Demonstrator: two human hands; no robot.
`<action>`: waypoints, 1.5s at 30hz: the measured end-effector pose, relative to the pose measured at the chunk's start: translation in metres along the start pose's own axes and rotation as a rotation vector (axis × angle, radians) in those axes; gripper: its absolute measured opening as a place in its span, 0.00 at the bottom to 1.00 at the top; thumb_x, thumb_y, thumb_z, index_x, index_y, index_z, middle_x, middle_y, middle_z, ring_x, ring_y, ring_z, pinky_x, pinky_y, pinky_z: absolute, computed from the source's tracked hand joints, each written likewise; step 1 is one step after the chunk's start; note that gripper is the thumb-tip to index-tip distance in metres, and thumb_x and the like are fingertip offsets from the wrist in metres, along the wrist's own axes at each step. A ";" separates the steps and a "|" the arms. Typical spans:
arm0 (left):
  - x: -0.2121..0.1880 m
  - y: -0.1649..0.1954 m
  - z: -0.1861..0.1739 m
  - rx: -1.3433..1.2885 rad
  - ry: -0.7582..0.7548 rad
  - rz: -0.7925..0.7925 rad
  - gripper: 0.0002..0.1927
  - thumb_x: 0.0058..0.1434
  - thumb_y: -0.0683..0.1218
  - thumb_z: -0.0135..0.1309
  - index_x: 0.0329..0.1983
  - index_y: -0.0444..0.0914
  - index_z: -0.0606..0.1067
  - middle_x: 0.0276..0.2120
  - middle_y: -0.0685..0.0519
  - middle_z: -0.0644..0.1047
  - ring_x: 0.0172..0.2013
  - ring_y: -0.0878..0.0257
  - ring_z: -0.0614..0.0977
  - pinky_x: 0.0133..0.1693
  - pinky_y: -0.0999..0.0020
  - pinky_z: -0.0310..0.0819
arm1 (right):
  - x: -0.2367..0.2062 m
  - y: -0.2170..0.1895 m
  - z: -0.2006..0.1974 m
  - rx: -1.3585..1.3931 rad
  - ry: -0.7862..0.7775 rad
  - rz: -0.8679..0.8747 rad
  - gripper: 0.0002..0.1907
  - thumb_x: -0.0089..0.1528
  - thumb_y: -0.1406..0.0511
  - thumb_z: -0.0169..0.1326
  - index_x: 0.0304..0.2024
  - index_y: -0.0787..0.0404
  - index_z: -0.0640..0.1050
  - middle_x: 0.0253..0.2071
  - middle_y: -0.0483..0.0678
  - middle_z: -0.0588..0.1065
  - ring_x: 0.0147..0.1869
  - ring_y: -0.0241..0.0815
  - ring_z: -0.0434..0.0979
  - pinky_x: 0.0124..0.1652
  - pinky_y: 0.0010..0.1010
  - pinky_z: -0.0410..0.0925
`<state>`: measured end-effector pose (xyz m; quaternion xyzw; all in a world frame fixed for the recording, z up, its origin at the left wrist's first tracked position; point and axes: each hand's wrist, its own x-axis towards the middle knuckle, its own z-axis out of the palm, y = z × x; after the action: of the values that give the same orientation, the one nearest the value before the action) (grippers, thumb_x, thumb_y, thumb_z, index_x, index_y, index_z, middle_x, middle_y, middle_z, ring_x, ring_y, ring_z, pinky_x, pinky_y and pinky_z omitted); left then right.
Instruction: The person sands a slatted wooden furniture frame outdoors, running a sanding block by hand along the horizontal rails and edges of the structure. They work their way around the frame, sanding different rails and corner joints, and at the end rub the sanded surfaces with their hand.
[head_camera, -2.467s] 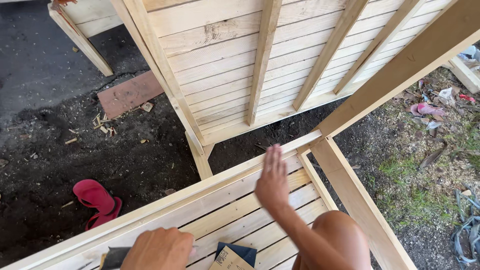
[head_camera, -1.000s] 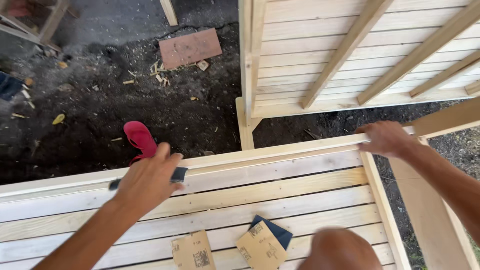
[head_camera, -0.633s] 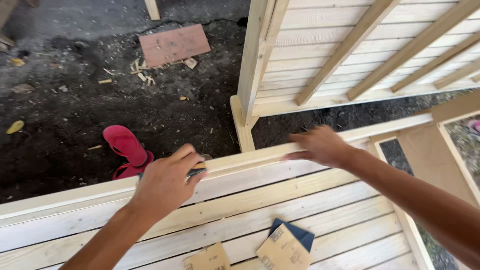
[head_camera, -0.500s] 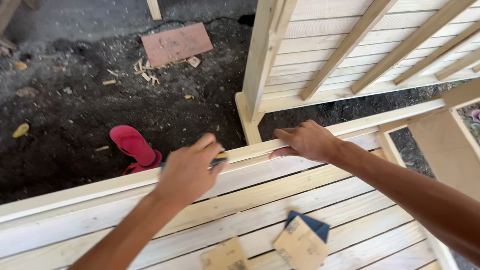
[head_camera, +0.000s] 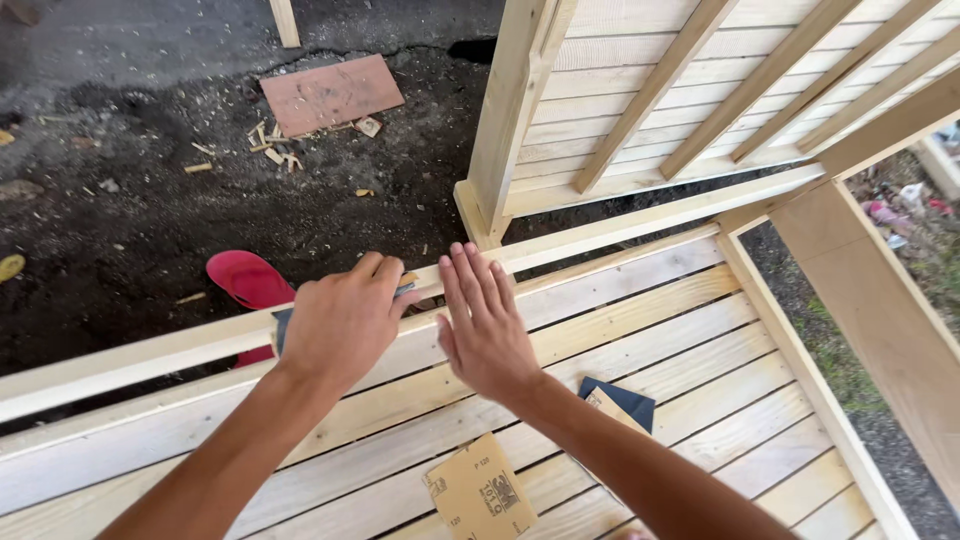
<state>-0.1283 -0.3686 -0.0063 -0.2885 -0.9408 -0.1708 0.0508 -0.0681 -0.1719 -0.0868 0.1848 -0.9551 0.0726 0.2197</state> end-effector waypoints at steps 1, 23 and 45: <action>-0.004 -0.001 0.000 0.011 0.012 0.005 0.15 0.64 0.55 0.56 0.38 0.38 0.75 0.32 0.51 0.77 0.28 0.50 0.84 0.28 0.55 0.79 | -0.005 0.005 0.000 -0.135 -0.090 0.014 0.33 0.68 0.64 0.44 0.73 0.72 0.56 0.76 0.62 0.54 0.82 0.57 0.48 0.74 0.55 0.47; -0.089 -0.116 -0.078 -0.021 -0.111 -0.157 0.16 0.59 0.55 0.60 0.36 0.38 0.75 0.32 0.52 0.80 0.34 0.49 0.83 0.34 0.52 0.76 | 0.074 -0.022 -0.032 0.285 -0.001 -0.237 0.15 0.61 0.72 0.60 0.51 0.64 0.79 0.42 0.49 0.79 0.44 0.48 0.80 0.48 0.40 0.73; -0.132 -0.145 -0.112 -0.232 0.186 -0.331 0.27 0.48 0.56 0.69 0.43 0.37 0.72 0.38 0.42 0.77 0.35 0.42 0.82 0.36 0.50 0.76 | 0.143 -0.168 -0.020 0.113 -0.381 -0.002 0.35 0.58 0.37 0.54 0.25 0.63 0.77 0.18 0.54 0.77 0.23 0.55 0.80 0.24 0.44 0.71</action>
<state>-0.1002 -0.5896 0.0309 -0.1170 -0.9406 -0.3098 0.0752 -0.1154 -0.3685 0.0045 0.2082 -0.9737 0.0898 0.0243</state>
